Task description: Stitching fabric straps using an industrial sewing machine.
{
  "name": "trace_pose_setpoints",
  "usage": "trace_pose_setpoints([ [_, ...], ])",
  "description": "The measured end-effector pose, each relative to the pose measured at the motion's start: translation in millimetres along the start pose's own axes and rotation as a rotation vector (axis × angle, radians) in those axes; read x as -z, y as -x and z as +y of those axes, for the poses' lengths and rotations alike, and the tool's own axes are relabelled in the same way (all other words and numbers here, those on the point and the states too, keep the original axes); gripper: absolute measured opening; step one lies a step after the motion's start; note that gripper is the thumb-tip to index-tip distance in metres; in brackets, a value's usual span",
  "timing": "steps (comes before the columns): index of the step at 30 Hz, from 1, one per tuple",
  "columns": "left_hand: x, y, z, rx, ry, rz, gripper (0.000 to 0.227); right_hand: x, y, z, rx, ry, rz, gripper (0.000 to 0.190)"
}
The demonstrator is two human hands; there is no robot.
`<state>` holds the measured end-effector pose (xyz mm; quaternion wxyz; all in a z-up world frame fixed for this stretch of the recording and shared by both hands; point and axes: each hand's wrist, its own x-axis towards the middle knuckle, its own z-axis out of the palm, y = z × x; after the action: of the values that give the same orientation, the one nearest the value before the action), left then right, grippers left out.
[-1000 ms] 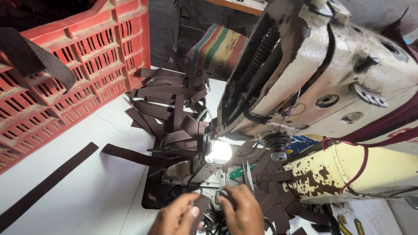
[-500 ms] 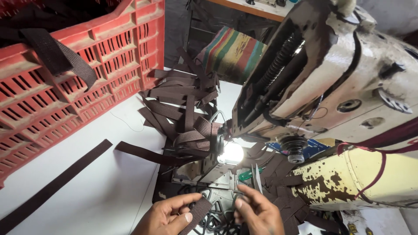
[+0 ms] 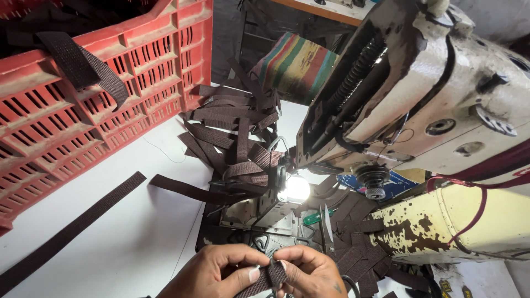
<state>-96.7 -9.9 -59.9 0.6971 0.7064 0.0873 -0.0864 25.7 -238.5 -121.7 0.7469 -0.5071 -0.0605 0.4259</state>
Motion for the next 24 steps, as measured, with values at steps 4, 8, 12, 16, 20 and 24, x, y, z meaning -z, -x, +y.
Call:
trace_pose_setpoints([
  [4,-11,-2,5,-0.183,-0.179,0.115,0.022,-17,5,-9,0.139,0.274,-0.062,0.025],
  [8,-16,-4,20,-0.224,-0.329,0.187,0.018,-19,9,-9,0.181,0.314,0.049,0.043],
  [12,-12,-4,23,-0.325,-0.333,0.179,0.012,-23,16,-16,0.307,0.166,0.066,0.048],
  [16,-1,-8,23,-0.182,-0.339,0.110,0.014,-6,17,-14,0.377,0.467,0.069,0.017],
  [20,16,-18,9,0.101,-0.077,0.117,0.038,38,11,-15,0.428,0.556,0.193,0.014],
  [24,10,-17,22,0.063,0.010,0.423,0.043,25,-20,10,0.508,0.631,0.380,0.014],
])
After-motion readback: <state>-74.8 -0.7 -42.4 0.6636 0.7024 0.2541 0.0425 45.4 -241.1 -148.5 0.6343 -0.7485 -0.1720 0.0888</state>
